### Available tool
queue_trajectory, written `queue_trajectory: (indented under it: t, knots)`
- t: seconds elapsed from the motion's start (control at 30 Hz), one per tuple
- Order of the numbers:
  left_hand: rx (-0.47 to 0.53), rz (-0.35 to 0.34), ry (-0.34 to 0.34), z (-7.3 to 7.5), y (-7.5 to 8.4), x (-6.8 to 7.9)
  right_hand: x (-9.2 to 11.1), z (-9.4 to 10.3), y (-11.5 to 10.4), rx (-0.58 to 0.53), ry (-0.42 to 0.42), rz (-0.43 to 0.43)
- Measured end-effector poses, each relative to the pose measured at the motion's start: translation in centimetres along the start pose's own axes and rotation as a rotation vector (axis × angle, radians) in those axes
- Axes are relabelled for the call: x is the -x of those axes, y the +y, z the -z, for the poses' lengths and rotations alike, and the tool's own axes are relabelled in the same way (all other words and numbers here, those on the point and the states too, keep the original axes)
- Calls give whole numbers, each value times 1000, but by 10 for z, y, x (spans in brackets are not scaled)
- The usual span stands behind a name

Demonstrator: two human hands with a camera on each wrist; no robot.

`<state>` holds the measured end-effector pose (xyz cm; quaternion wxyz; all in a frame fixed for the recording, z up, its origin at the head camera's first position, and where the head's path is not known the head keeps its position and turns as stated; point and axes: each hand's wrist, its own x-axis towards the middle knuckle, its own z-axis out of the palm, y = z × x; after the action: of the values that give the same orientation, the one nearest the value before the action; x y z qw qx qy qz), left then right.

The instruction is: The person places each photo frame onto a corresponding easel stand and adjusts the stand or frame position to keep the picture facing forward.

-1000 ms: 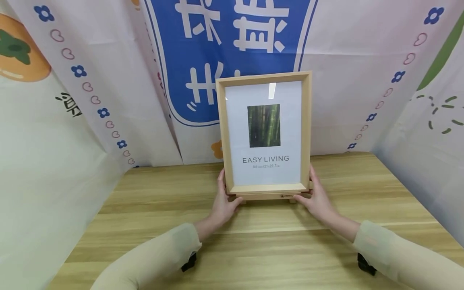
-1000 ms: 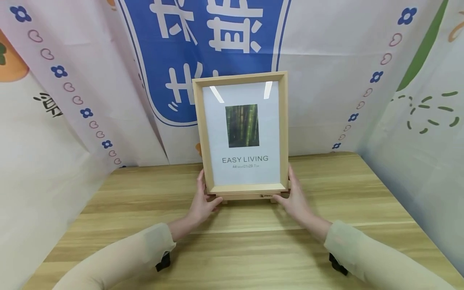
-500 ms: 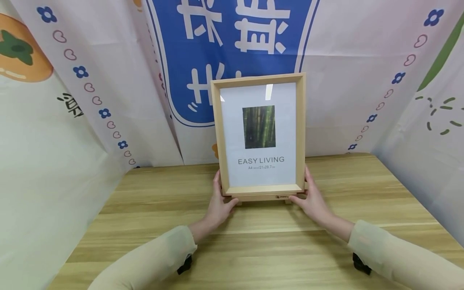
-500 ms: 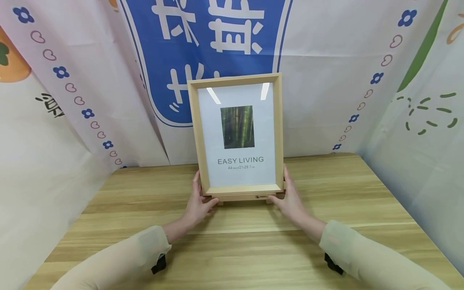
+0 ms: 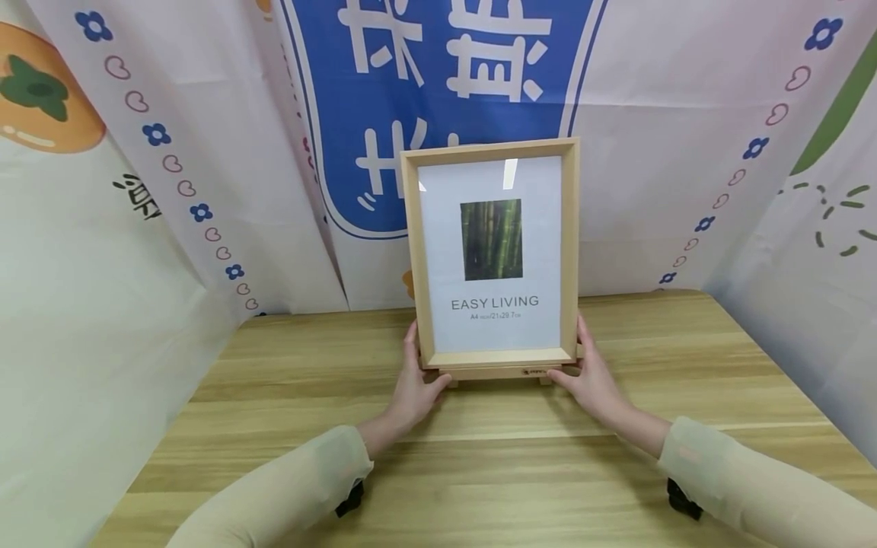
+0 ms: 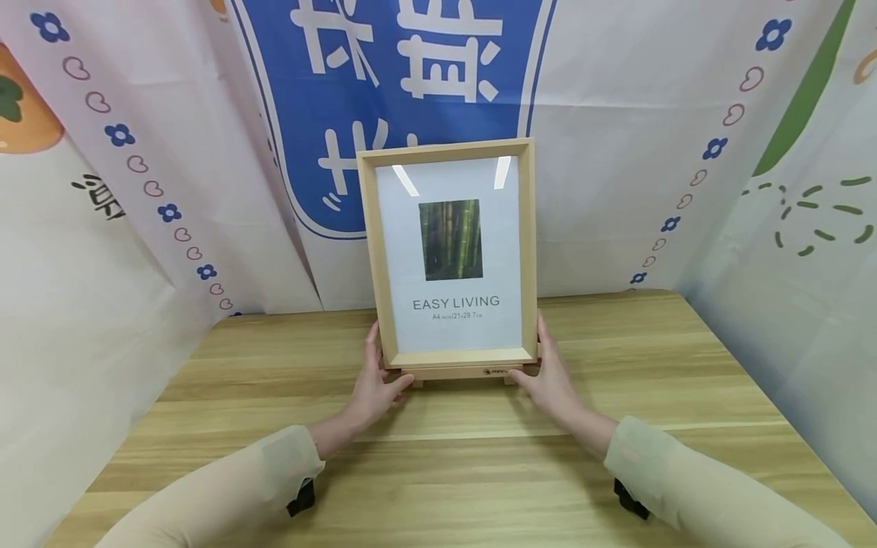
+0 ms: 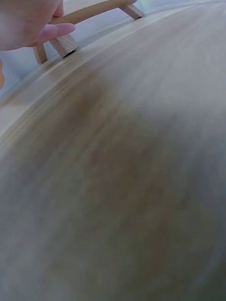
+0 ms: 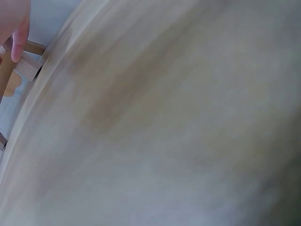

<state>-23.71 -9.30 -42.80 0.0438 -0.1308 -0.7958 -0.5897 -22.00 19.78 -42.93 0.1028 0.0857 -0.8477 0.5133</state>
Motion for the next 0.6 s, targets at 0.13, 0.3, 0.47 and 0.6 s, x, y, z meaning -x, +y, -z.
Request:
queue_trajectory:
  t: [0.13, 0.3, 0.47, 0.6]
  knots:
    - [29, 1, -10, 1, 9, 2, -1, 1, 0, 2, -2, -7]
    - [43, -24, -21, 3, 29, 10, -1, 2, 0, 4, -3, 7]
    - [39, -15, -32, 5, 25, 9, -1, 5, 2, -6, -13, 3]
    - [17, 7, -32, 12, 6, 3, 1, 11, 1, -19, -24, -9]
